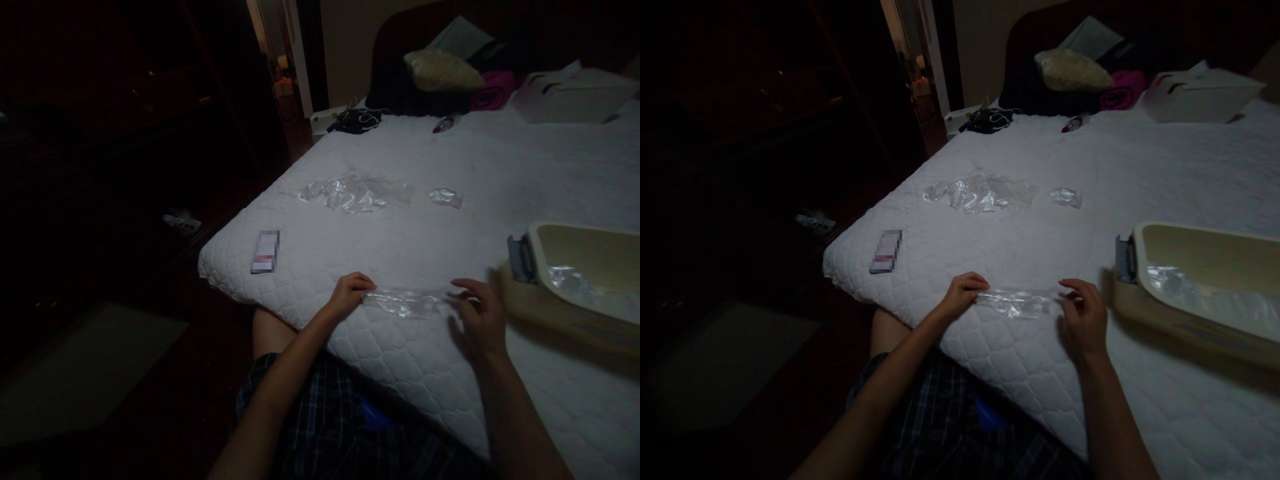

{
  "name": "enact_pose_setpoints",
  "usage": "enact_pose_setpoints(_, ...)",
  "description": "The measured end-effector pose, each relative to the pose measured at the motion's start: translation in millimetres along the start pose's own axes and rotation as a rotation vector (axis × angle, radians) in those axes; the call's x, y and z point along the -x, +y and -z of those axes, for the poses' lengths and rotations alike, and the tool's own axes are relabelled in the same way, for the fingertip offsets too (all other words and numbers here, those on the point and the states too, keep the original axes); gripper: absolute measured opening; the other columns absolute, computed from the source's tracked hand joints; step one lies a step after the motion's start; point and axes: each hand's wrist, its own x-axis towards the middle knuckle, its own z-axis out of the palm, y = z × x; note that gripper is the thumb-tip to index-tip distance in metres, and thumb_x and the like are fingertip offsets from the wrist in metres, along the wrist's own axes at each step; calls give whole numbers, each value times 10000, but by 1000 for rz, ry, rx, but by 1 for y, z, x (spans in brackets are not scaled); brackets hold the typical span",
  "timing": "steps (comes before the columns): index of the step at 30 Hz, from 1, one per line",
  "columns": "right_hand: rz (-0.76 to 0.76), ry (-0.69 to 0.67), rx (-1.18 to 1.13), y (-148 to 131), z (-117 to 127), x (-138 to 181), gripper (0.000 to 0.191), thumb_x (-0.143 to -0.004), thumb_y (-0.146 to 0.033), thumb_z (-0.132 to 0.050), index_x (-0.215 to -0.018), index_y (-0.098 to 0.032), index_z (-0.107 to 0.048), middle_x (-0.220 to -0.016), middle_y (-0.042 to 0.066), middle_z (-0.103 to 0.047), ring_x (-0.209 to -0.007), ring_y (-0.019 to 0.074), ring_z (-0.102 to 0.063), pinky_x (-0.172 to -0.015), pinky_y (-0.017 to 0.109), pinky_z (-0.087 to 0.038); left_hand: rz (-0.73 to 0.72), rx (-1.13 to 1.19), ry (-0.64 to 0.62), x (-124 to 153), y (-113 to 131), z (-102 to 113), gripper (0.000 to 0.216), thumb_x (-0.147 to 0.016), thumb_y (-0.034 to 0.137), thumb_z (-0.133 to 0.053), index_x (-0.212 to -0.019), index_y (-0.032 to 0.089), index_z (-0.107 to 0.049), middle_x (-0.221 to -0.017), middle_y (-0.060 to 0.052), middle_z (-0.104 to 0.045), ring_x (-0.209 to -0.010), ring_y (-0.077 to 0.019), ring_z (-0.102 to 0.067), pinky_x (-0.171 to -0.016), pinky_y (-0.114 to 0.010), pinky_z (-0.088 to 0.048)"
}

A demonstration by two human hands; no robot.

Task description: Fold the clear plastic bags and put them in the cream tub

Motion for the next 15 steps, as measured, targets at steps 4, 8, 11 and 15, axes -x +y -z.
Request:
enact_pose_setpoints(4, 376, -70, 272, -31, -13, 7, 351, -845, -315, -469, -1159, -194, -568, -1143, 138, -591, -1067, 277, -551, -902, 451, -445, -76, -32, 8, 1, -4, 1, 292, -673, 35, -550, -812, 203, -745, -881, -40, -665, -791, -133, -608, -658, -217, -488)
enact_pose_setpoints(8, 637, -326, 496, -41, -29, 24, 526, -857, -383, -482, -1331, -159, -434, -1410, 171, -410, -1308, 319, -351, -1034, 517, -313, -46, -55, 8, 2, -4, 0, 313, -672, 22, -547, -832, 207, -743, -907, -36, -668, -834, -144, -616, -724, -239, -498)
enact_pose_setpoints(11, 643, -322, 607, -31, -31, 31, 515, -887, -359, -427, -1362, -161, -396, -1441, 171, -368, -1341, 326, -295, -1048, 559, -258, -25, -46, 9, 2, -2, 0, 317, -667, 13, -544, -822, 205, -743, -909, -36, -670, -826, -144, -619, -716, -236, -500)
enact_pose_setpoints(15, 603, -264, 681, -17, -27, 30, 509, -892, -378, -423, -1351, -158, -410, -1442, 180, -363, -1341, 331, -294, -1043, 562, -258, -24, -47, 8, 2, 0, 0, 342, -645, -14, -539, -806, 208, -744, -899, -33, -672, -823, -139, -618, -743, -239, -495)
